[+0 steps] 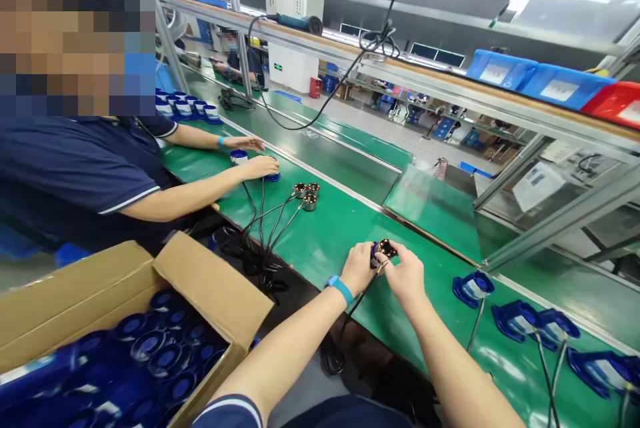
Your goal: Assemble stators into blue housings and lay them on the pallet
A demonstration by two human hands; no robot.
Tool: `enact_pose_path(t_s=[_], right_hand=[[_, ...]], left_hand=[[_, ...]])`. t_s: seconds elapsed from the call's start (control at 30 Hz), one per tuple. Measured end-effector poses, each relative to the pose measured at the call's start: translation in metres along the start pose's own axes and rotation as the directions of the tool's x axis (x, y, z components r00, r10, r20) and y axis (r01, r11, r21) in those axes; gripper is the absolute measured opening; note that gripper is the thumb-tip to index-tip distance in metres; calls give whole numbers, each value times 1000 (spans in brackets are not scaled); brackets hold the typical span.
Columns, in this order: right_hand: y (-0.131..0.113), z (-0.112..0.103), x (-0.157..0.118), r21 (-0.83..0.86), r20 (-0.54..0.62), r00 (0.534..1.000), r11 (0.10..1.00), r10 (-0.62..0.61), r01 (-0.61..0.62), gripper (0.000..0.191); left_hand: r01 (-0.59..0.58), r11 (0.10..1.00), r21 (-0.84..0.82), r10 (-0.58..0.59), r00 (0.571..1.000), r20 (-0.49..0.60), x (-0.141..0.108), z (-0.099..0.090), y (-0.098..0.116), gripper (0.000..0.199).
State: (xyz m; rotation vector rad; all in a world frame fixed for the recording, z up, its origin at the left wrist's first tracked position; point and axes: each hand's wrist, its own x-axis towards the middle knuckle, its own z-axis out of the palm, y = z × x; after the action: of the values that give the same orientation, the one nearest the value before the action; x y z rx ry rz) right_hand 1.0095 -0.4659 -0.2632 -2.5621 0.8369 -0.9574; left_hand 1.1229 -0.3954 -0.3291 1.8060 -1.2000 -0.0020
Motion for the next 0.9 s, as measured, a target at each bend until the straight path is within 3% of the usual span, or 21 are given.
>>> enact_pose_path(t_s=[0.2,0.33,0.47,0.67,0.9], right_hand=[[-1,-5,-5,-3,31,998,998,-57,57,35],[3,-11,-9,37,55,994,995,-97,95,35],[4,-14,-18,0,-11,997,997,-79,79,32],[11,-21,-27,48,-96,963,965,-252,257,32],[19,-46,-60,64,-137,980,985,-147,157,34]], left_hand=[[-70,996,-57,68,997,-35,-1,0,-1,28],[-109,990,-85,107,994,-30,-3,3,0,33],[-124,989,-85,121,992,-37,-2,4,2,32],[-178,967,-181,175,984,-33,-4,9,9,34],[-182,957,-224,171,983,-64,-40,27,28,44]])
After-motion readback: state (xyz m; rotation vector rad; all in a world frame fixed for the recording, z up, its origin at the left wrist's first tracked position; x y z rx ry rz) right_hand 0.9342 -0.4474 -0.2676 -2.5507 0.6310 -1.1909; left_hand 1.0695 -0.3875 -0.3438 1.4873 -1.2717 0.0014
